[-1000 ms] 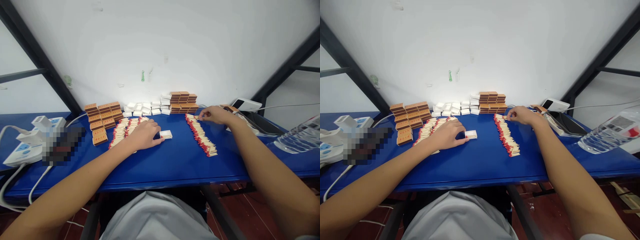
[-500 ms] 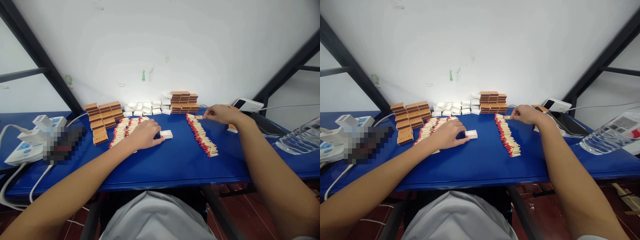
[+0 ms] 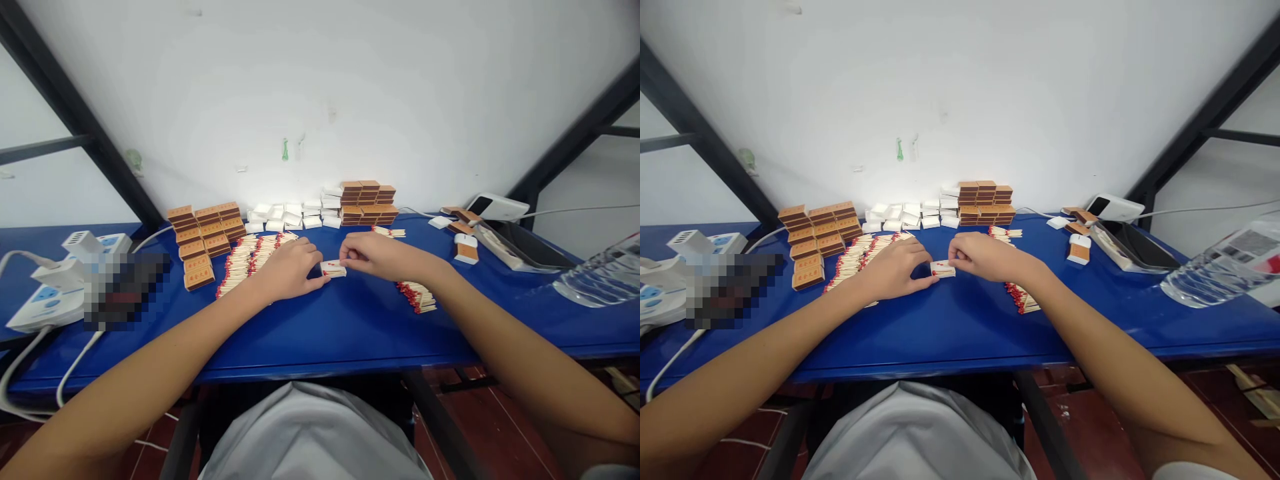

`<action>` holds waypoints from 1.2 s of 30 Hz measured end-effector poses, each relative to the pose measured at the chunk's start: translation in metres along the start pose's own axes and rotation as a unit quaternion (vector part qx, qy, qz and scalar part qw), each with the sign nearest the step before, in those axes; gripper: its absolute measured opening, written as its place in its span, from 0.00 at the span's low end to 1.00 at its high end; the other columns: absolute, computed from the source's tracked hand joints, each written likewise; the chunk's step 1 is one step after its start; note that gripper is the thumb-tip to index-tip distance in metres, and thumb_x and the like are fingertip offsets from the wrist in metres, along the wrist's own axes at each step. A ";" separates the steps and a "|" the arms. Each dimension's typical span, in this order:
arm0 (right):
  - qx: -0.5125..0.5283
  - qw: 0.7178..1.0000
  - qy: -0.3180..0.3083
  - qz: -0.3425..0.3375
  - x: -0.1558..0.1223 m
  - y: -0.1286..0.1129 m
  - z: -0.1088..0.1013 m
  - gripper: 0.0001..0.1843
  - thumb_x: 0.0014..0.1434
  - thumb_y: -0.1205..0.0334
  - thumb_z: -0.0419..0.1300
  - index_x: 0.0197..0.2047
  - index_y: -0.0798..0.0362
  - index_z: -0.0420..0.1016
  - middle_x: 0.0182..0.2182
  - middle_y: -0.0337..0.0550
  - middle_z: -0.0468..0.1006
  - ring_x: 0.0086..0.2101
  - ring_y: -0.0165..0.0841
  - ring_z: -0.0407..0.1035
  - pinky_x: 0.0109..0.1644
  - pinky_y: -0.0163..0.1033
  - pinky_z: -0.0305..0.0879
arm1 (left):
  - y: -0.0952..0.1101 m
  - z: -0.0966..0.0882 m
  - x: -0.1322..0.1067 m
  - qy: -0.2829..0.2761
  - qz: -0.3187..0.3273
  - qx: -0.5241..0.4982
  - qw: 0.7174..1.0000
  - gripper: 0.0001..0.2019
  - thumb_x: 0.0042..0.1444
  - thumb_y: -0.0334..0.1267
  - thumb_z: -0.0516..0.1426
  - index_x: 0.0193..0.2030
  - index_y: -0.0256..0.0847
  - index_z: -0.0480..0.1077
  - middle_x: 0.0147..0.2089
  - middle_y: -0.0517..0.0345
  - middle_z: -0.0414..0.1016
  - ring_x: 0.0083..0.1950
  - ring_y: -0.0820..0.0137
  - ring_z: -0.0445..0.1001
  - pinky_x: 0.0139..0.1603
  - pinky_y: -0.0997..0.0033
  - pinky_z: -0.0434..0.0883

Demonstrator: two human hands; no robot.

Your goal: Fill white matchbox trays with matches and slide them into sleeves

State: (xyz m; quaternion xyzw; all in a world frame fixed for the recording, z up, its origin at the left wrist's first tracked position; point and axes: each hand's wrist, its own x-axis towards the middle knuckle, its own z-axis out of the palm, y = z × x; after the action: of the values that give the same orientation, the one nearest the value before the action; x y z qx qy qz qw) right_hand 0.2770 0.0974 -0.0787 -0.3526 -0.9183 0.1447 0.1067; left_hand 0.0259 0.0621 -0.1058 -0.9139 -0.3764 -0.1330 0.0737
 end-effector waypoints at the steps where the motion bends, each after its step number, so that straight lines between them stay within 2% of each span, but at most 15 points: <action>1: -0.008 1.000 0.001 -0.007 0.001 -0.001 0.003 0.11 0.70 0.55 0.57 0.40 0.51 0.75 0.38 0.48 0.78 0.35 0.38 0.69 0.38 0.41 0.59 | 0.000 0.000 0.000 0.001 0.002 0.001 1.000 0.15 0.69 0.50 0.62 0.44 0.38 0.79 0.42 0.48 0.80 0.49 0.55 0.76 0.53 0.56 0.71; 7: -0.040 0.999 0.003 -0.027 0.005 -0.004 0.017 0.06 0.70 0.61 0.56 0.39 0.51 0.72 0.39 0.48 0.77 0.37 0.39 0.69 0.40 0.41 0.58 | 0.001 -0.001 0.000 -0.008 0.003 0.005 1.000 0.14 0.69 0.48 0.62 0.44 0.37 0.79 0.42 0.48 0.79 0.49 0.56 0.76 0.52 0.56 0.71; 17: -0.001 0.999 -0.002 -0.036 0.009 0.007 0.025 0.10 0.70 0.56 0.57 0.38 0.50 0.72 0.38 0.46 0.77 0.37 0.38 0.68 0.40 0.41 0.57 | 0.002 -0.001 0.000 -0.020 -0.008 -0.001 1.000 0.15 0.69 0.48 0.62 0.46 0.37 0.80 0.43 0.48 0.80 0.51 0.56 0.76 0.52 0.56 0.71; 20: 0.019 0.999 0.000 -0.036 0.009 0.005 0.019 0.12 0.70 0.52 0.58 0.38 0.51 0.75 0.35 0.45 0.78 0.34 0.37 0.67 0.39 0.41 0.58 | 0.002 0.000 0.000 -0.019 -0.011 -0.002 1.000 0.15 0.69 0.49 0.62 0.46 0.37 0.80 0.43 0.48 0.80 0.50 0.55 0.76 0.52 0.55 0.72; 22: 0.030 0.999 0.012 -0.021 0.005 0.010 0.005 0.15 0.69 0.48 0.60 0.38 0.51 0.77 0.33 0.44 0.78 0.33 0.36 0.68 0.38 0.40 0.59 | 0.001 -0.001 0.000 -0.018 -0.012 -0.001 1.000 0.16 0.70 0.49 0.62 0.46 0.37 0.80 0.43 0.48 0.80 0.51 0.55 0.77 0.53 0.54 0.72; 23: 0.032 0.999 0.025 -0.004 0.002 0.017 -0.003 0.17 0.69 0.46 0.61 0.39 0.51 0.78 0.32 0.44 0.79 0.32 0.36 0.68 0.37 0.40 0.59 | 0.001 -0.001 0.000 -0.018 -0.013 -0.001 1.000 0.16 0.70 0.50 0.61 0.46 0.37 0.80 0.44 0.47 0.80 0.51 0.55 0.77 0.53 0.54 0.72; 25: 0.023 0.995 0.089 0.042 -0.006 0.043 -0.022 0.20 0.68 0.42 0.60 0.40 0.50 0.81 0.33 0.45 0.81 0.33 0.37 0.70 0.37 0.40 0.61 | 0.001 -0.002 0.000 -0.020 -0.015 -0.001 1.000 0.16 0.70 0.50 0.61 0.45 0.37 0.80 0.44 0.47 0.81 0.51 0.55 0.77 0.53 0.54 0.72; 27: -0.022 0.983 0.149 0.108 -0.016 0.078 -0.036 0.19 0.66 0.44 0.61 0.38 0.50 0.82 0.31 0.45 0.81 0.32 0.37 0.70 0.37 0.40 0.62 | 0.001 -0.003 0.000 -0.025 -0.018 -0.003 1.000 0.16 0.70 0.50 0.61 0.45 0.37 0.79 0.44 0.46 0.81 0.51 0.55 0.77 0.53 0.54 0.72; 28: -0.042 0.977 0.159 0.138 -0.020 0.097 -0.041 0.17 0.65 0.46 0.61 0.36 0.50 0.82 0.30 0.45 0.81 0.31 0.37 0.70 0.36 0.40 0.62 | 0.001 -0.003 0.000 -0.028 -0.019 -0.004 0.999 0.16 0.69 0.50 0.61 0.44 0.37 0.79 0.44 0.46 0.81 0.51 0.55 0.77 0.53 0.54 0.72; 30: -0.060 0.973 0.133 0.178 -0.028 0.131 -0.045 0.15 0.62 0.49 0.62 0.35 0.50 0.84 0.29 0.45 0.82 0.31 0.37 0.71 0.36 0.41 0.63 | 0.002 -0.003 0.000 -0.029 -0.020 -0.005 0.999 0.16 0.70 0.50 0.61 0.44 0.38 0.79 0.44 0.47 0.81 0.51 0.54 0.77 0.53 0.54 0.72; 32: -0.063 0.973 0.110 0.195 -0.032 0.153 -0.044 0.13 0.60 0.52 0.64 0.35 0.50 0.86 0.29 0.45 0.84 0.31 0.38 0.73 0.36 0.41 0.64 | 0.001 -0.003 0.000 -0.028 -0.020 -0.006 0.999 0.16 0.70 0.50 0.61 0.45 0.38 0.79 0.44 0.46 0.81 0.51 0.54 0.77 0.54 0.54 0.72; 36: -0.041 0.975 0.071 0.209 -0.031 0.165 -0.038 0.10 0.57 0.55 0.66 0.37 0.49 0.86 0.34 0.44 0.87 0.34 0.39 0.76 0.39 0.41 0.67 | 0.001 -0.003 0.001 -0.027 -0.020 -0.004 0.999 0.16 0.70 0.50 0.61 0.44 0.37 0.79 0.44 0.46 0.81 0.51 0.54 0.77 0.54 0.54 0.72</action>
State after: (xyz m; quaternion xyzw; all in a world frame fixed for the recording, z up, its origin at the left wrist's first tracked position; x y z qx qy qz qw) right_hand 0.4132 0.2007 -0.1024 -0.5499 -0.8197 0.1008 0.1248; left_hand 0.0264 0.0608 -0.1025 -0.9096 -0.3963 -0.1111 0.0566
